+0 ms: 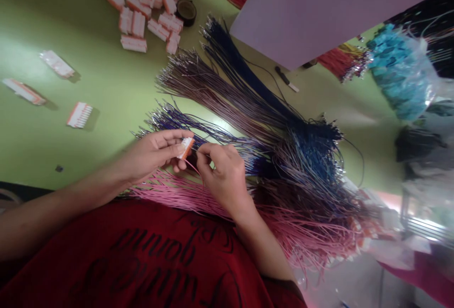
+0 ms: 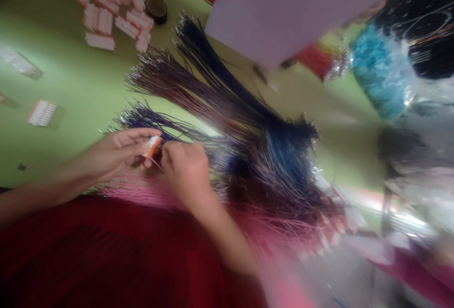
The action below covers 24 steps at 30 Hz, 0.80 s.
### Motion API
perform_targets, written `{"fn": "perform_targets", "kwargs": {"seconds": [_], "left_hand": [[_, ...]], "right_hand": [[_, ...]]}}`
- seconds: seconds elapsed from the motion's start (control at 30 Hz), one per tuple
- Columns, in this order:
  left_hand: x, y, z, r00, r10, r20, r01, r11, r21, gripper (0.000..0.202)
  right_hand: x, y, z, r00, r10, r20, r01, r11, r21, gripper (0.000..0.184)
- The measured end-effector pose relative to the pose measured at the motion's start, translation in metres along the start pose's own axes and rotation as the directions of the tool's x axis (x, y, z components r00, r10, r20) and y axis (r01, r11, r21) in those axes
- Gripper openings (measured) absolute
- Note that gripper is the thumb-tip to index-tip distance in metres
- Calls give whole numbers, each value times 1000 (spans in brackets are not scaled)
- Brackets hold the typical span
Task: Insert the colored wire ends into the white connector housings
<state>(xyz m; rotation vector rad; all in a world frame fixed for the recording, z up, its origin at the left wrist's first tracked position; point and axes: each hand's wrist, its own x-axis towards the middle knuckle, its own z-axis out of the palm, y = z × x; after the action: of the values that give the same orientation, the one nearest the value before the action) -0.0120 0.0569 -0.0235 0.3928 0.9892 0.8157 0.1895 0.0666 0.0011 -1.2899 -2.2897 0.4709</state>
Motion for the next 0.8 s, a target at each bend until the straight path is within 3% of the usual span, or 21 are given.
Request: {"fn": "perform_targets", "kwargs": {"seconds": [0.23,0.33,0.43,0.5,0.6,0.7,0.8], "left_hand": [[0,2,2,1000,-16,-4,16,999,30,52],[0,1,3,1000,0,-18,1,999,46,53],[0,-1,3,999,18,-52,-15,998,64,54],[0,-1,3,997,17,-76,-11,997,73,57],[1,0,4,995,-3,-97,11,996,83,64],[0,1,5,995,-16,-94,24,996,86,69],[0,2,6,996,-25,-85,33,995,95,71]], "right_hand": [[1,4,18,999,-42,-21,42,999,6,24],[0,2,16,1000,-19,19,18,999,35,25],[11,12,1,989,93,116,-113,978,175,22],[28,30,-10,969,238,61,-245,954,173,21],[65,68,-14,903,393,-175,-414,904,-104,20],[92,101,-6,887,444,-129,-456,796,-397,22],[97,118,-2,897,428,-109,-427,777,-462,26]]}}
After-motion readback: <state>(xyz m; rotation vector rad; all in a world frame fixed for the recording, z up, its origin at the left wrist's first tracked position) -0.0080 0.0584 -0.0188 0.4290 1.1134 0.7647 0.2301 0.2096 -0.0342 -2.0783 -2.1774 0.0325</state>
